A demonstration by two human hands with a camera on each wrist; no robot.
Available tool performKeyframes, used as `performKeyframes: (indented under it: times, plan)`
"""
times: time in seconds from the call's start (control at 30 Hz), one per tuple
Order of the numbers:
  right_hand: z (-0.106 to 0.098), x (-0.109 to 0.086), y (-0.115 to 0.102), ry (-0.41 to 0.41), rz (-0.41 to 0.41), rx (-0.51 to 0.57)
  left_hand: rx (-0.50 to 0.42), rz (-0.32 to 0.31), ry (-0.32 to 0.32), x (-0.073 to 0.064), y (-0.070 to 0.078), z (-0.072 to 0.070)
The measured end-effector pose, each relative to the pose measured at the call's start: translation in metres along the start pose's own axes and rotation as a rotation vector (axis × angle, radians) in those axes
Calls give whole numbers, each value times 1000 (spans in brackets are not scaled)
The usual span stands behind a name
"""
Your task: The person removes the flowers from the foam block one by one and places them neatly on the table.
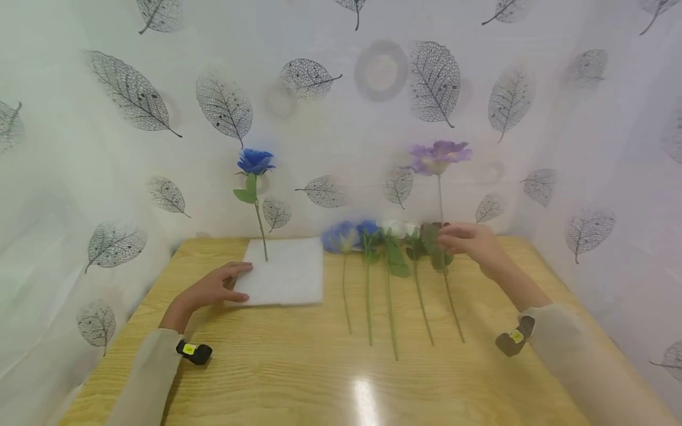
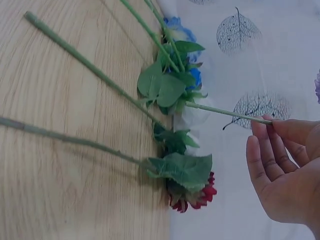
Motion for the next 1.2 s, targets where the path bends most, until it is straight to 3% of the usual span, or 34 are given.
performKeyframes:
  times: [0.17, 0.4, 0.67, 0.87, 1.2]
  plan:
    - [-12, -7, 8, 22, 18, -51, 7, -4, 1, -1, -1, 0]
    - [-28, -14, 20, 17, 104, -142, 19, -3, 5, 1, -3, 0]
    - [-45, -21, 41, 30, 129, -92, 6, -6, 0, 1, 0, -1]
    - [-58, -28, 51, 16, 130, -126, -7, -9, -3, 1, 1, -1]
    - [-73, -34, 67, -52, 262, -139, 12, -11, -3, 1, 0, 0]
Point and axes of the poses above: each hand's wrist, its own x-axis towards the middle knuckle, its own z-axis out of the palm, y = z × x, the point moved 2 cm from there along x, towards the middle knuckle
